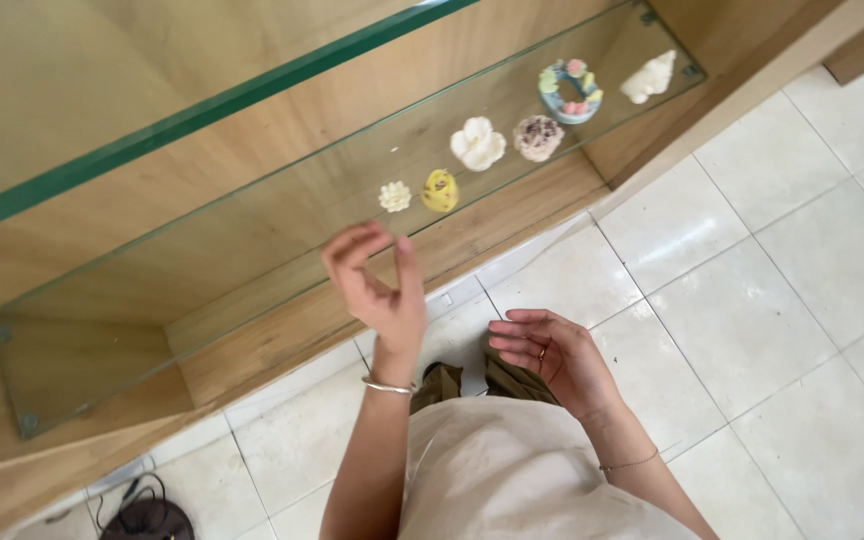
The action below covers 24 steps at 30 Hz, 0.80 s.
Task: Arrange flower-shaped candles on a glass display shelf.
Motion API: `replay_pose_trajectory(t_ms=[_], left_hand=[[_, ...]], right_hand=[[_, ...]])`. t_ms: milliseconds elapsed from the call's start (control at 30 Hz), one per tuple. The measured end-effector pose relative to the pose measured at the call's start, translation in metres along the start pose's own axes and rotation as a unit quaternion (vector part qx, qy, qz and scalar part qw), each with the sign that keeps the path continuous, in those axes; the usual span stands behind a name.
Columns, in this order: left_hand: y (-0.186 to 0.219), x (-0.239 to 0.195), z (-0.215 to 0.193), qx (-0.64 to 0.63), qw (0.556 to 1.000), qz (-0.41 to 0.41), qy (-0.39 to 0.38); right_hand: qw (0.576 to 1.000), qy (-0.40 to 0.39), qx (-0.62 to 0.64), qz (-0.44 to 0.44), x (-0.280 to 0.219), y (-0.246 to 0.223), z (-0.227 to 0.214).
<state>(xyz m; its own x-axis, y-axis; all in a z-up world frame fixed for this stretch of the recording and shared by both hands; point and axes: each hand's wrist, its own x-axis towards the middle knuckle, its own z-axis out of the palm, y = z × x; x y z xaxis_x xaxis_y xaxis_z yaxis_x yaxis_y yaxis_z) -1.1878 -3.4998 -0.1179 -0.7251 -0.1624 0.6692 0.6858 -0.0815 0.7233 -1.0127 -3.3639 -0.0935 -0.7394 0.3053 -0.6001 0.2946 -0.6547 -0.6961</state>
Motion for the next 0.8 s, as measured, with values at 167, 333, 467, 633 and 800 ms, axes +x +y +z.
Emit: replay_pose_trajectory(t_ms=[167,333,467,633,800], left_hand=[[0.053,-0.028,0.042,-0.098,0.983,-0.034,-0.154],[0.083,-0.06,0.092,-0.16,0.952,-0.038,-0.259],[0.09,-0.088,0.14,-0.197,0.917,-0.075,-0.339],[0.109,-0.133,0.234,-0.168,0.868,-0.157,-0.44],[0.135,-0.183,0.328,-0.108,0.792,-0.168,-0.577]], right_hand=[[0.997,0.034,0.053,-0.032,-0.01,0.006,-0.029],[0.987,0.074,0.122,-0.077,-0.019,0.003,-0.073],[0.974,0.111,0.159,-0.118,-0.035,-0.018,-0.118],[0.948,0.173,0.184,-0.192,-0.069,-0.061,-0.198],[0.911,0.28,0.144,-0.265,-0.1,-0.1,-0.293]])
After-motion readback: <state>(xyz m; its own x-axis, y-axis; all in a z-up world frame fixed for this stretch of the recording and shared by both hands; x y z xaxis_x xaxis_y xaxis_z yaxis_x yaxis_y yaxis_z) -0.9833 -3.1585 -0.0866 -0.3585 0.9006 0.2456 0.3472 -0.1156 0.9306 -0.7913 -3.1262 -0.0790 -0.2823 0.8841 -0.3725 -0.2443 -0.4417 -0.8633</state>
